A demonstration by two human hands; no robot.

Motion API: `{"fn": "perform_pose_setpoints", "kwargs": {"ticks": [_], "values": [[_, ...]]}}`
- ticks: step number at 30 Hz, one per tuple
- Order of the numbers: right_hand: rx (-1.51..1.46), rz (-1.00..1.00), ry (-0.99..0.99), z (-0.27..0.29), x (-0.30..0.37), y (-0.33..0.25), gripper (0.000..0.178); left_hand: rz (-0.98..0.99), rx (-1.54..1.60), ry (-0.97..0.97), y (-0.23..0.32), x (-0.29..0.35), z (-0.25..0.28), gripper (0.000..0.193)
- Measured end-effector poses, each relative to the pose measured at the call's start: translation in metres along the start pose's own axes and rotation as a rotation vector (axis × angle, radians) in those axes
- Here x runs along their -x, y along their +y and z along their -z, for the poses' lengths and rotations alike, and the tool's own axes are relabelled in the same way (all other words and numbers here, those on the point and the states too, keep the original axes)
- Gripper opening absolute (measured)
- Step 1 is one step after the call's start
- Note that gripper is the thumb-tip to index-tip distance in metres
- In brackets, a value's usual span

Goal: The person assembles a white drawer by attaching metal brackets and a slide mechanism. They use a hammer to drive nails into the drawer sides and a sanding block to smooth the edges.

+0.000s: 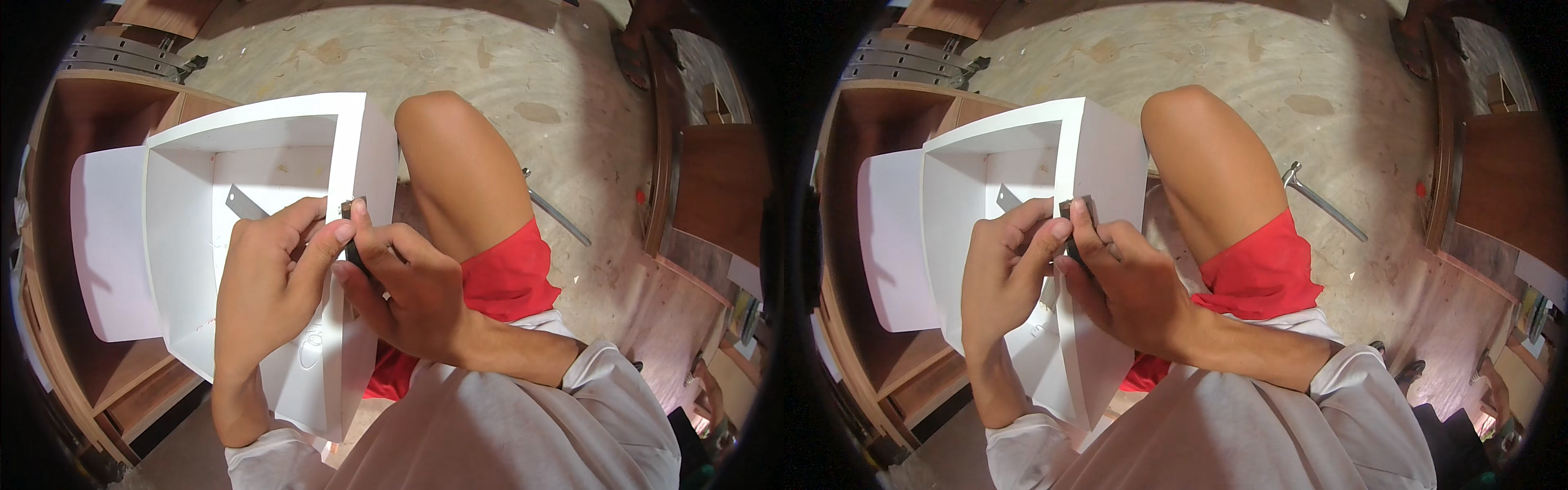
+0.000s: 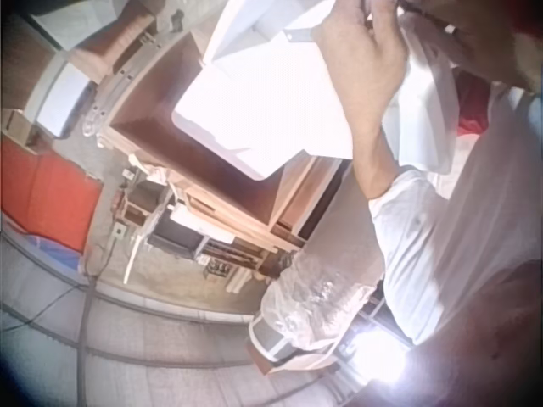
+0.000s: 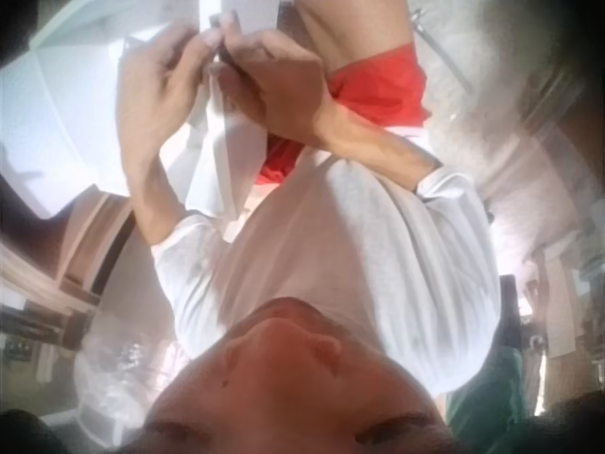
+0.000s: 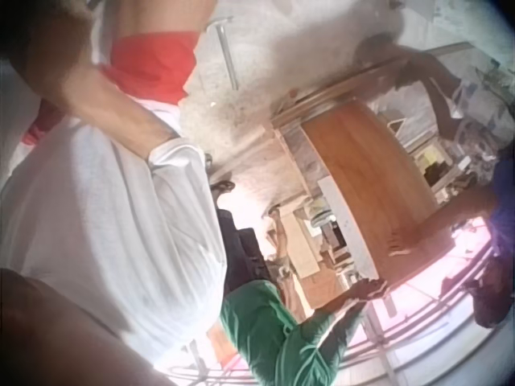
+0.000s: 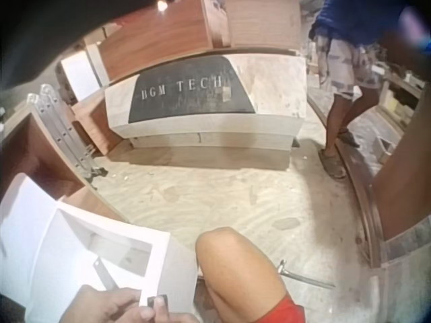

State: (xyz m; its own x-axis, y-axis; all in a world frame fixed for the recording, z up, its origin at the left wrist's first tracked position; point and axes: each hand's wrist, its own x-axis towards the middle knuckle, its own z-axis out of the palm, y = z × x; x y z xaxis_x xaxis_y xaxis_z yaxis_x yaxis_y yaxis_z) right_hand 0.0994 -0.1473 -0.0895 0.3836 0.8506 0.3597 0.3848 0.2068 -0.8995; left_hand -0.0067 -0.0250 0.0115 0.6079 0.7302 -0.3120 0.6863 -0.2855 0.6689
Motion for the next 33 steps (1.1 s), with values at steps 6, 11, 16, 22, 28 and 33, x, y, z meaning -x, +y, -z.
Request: {"fn": "perform_pose_setpoints", "kwargs": {"ticks": [6,11,16,22,28,33], "values": [[0.017,0.02,-0.002,0.002,-0.004,0.008,0.058,-0.025,-0.067,0.049,0.003,-0.004,-0.005,0.04],[0.018,0.047,0.04,0.0,-0.007,0.011,0.057,-0.003,-0.131,0.062,0.006,-0.007,-0.006,0.043],[-0.007,0.047,0.067,-0.004,-0.009,0.013,0.057,0.017,-0.091,0.09,0.008,-0.008,-0.008,0.044],[-0.006,0.039,0.063,-0.001,-0.012,0.015,0.057,0.007,-0.137,0.09,0.01,-0.013,-0.008,0.045],[-0.018,0.049,0.078,-0.003,-0.013,0.018,0.058,0.018,-0.149,0.069,0.009,-0.016,-0.005,0.044],[-0.027,0.056,0.106,-0.005,-0.015,0.02,0.058,0.066,-0.1,0.097,0.013,-0.016,-0.009,0.044]]}}
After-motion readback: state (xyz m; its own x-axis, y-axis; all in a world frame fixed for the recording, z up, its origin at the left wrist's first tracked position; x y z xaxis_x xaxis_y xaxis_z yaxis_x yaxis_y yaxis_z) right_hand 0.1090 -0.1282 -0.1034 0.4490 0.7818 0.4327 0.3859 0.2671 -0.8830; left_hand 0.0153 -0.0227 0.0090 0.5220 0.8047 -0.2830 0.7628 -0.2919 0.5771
